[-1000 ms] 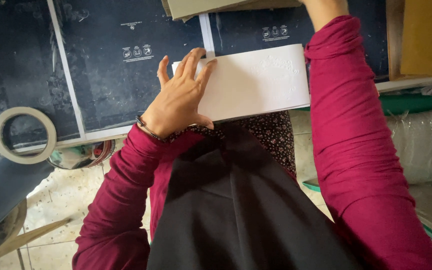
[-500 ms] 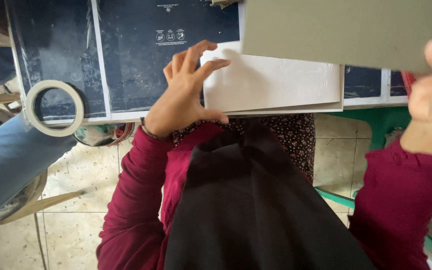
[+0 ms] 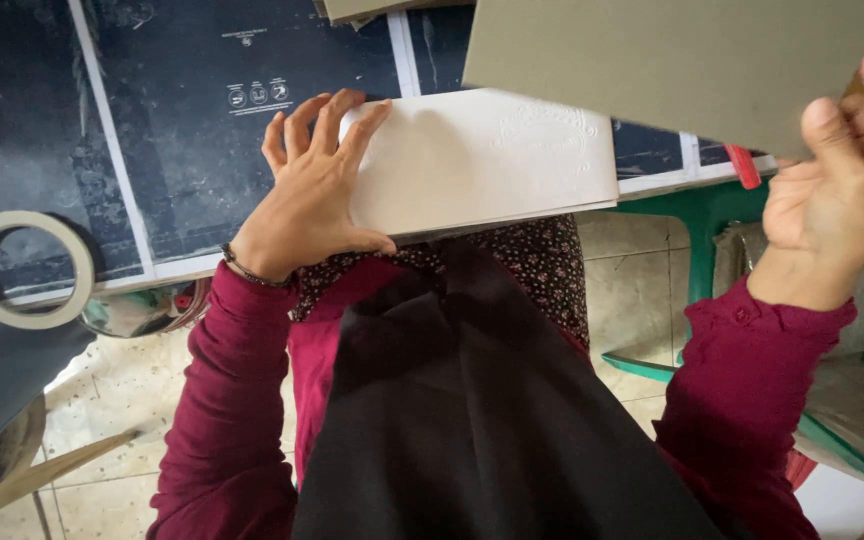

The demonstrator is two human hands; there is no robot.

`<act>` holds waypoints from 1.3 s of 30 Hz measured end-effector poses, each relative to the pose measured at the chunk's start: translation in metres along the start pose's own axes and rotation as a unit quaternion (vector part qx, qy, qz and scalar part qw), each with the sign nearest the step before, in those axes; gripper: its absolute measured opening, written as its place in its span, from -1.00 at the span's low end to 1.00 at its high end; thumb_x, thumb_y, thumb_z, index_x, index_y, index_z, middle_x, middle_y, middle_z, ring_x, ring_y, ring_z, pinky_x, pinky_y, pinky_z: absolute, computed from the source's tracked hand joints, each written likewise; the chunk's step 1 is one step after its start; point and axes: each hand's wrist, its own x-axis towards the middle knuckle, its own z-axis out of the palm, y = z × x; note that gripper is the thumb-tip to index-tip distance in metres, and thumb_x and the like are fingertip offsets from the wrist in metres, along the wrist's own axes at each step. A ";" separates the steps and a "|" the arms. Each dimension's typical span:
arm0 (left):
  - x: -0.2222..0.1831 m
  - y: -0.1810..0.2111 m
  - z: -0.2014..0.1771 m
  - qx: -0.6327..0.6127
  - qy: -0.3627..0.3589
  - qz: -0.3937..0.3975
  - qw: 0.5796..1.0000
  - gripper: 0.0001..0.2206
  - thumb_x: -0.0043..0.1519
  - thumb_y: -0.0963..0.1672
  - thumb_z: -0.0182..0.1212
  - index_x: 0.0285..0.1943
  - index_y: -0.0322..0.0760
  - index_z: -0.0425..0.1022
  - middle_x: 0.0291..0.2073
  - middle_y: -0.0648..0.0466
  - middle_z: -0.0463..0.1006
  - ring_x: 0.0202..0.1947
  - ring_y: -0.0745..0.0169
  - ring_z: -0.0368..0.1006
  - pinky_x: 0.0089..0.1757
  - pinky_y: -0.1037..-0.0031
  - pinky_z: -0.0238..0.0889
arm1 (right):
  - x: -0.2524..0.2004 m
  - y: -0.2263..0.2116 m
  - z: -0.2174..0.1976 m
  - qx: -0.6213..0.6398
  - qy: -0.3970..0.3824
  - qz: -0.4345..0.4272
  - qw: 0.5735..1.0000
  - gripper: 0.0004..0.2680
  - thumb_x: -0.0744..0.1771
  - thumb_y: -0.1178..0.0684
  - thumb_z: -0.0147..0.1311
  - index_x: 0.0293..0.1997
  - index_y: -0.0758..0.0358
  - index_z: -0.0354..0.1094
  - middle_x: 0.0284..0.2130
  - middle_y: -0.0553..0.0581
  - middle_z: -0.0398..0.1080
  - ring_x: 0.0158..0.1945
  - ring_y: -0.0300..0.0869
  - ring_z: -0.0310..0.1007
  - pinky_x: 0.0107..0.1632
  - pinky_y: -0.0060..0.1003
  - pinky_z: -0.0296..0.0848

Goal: Assembling booklets by picking up and stacking white embossed cards, grey cardboard backings, and gold decorative sheets.

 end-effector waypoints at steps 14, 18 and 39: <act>-0.036 0.010 0.015 -0.414 0.252 -0.197 0.852 -0.86 0.15 -0.22 0.50 -0.13 -0.31 0.71 -0.40 0.13 0.68 -0.44 0.55 0.46 -0.33 0.72 0.44 | -0.036 0.037 0.085 -0.056 0.021 0.107 0.992 -0.67 0.34 0.27 0.39 0.23 0.34 0.41 -0.14 0.15 0.51 -0.13 -0.40 0.52 -0.01 -0.64 0.51; -0.037 0.005 0.025 -0.293 0.228 -0.195 0.908 -0.74 0.10 -0.16 0.56 -0.03 -0.07 0.71 -0.23 0.24 0.57 -0.20 0.29 0.35 -0.10 0.43 0.28 | -0.034 0.039 0.092 -0.062 0.023 0.091 0.994 -0.67 0.34 0.29 0.40 0.22 0.35 0.40 -0.12 0.21 0.52 -0.10 -0.32 0.54 0.03 -0.52 0.57; -0.043 -0.003 0.042 -0.203 0.243 -0.175 0.932 -0.76 0.03 -0.11 0.62 -0.13 -0.04 0.75 -0.17 0.19 0.55 -0.14 0.13 0.30 -0.07 0.33 0.30 | -0.036 0.056 0.093 -0.065 0.003 0.122 0.990 -0.69 0.33 0.31 0.35 0.19 0.37 0.39 -0.17 0.20 0.50 -0.14 -0.36 0.52 -0.01 -0.58 0.55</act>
